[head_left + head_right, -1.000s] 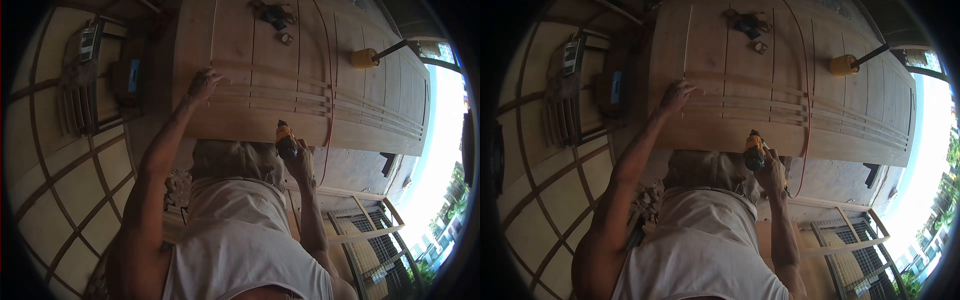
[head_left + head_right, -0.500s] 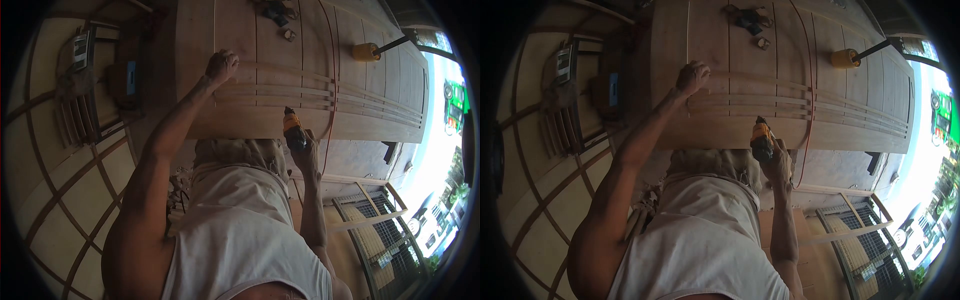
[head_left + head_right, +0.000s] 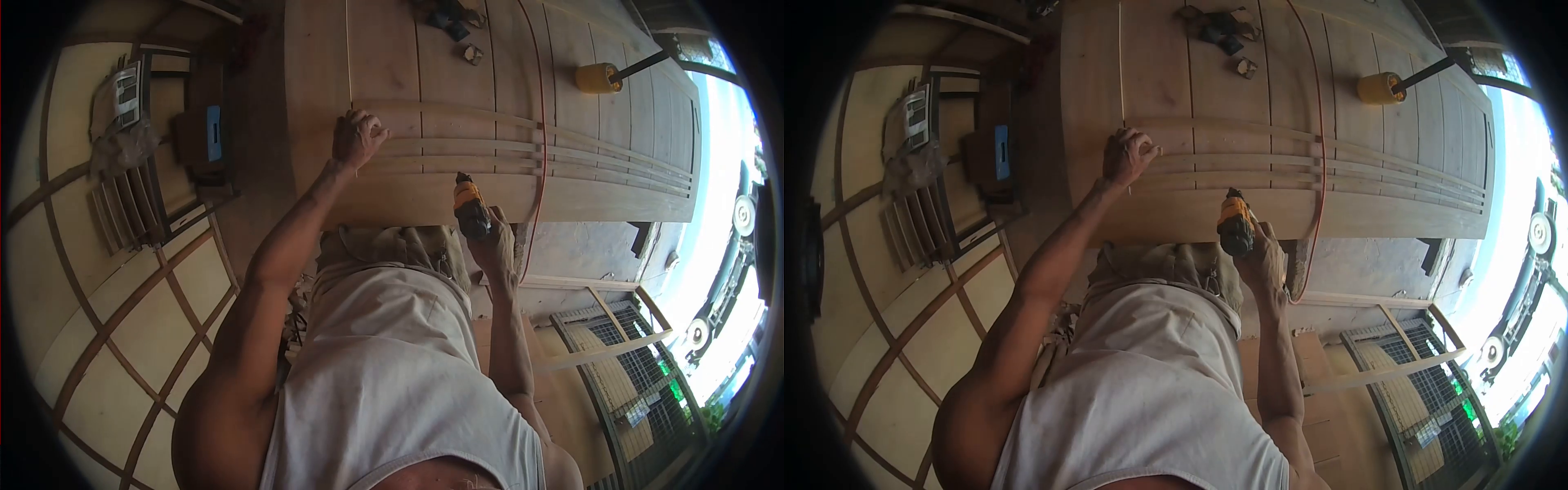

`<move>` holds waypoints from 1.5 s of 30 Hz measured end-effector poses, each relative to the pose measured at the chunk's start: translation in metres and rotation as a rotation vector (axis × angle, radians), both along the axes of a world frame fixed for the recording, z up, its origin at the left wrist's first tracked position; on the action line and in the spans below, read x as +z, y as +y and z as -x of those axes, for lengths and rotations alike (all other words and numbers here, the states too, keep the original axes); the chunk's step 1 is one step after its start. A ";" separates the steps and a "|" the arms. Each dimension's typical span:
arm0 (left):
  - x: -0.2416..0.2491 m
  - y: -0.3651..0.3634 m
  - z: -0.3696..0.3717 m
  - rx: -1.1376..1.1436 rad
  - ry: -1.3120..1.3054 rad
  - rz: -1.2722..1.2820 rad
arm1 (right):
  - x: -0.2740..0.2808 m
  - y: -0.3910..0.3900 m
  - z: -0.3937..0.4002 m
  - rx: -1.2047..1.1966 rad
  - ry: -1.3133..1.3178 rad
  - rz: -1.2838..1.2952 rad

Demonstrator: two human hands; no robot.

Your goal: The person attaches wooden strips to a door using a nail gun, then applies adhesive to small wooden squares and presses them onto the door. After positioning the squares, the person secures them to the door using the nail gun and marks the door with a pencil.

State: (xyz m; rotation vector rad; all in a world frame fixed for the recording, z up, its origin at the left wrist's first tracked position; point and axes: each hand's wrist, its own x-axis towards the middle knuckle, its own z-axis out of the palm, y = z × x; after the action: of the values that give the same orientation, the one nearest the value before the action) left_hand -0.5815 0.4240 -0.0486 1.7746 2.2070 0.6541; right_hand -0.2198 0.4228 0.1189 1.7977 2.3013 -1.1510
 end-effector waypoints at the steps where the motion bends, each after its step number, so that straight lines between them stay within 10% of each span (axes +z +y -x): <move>1: 0.008 0.005 -0.008 0.011 -0.020 0.033 | 0.000 0.001 0.001 0.002 0.000 0.002; 13: 0.009 0.019 0.008 0.088 0.092 -0.276 | 0.010 0.011 -0.004 0.006 -0.014 -0.002; 22: -0.002 0.039 0.064 -0.277 0.012 0.184 | 0.008 0.014 -0.005 0.008 -0.046 0.026; 37: -0.018 0.007 0.060 -0.339 -0.051 0.052 | 0.004 0.012 0.017 0.028 0.075 0.041; 45: -0.002 0.060 0.072 -0.480 -0.063 0.548 | -0.014 0.021 0.071 -0.045 0.339 0.091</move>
State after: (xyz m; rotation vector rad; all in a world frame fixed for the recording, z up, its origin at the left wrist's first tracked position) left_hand -0.6534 0.4842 -0.0505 1.8286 1.6031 -0.0055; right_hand -0.2903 0.4439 0.1054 1.7460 2.3344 -1.6533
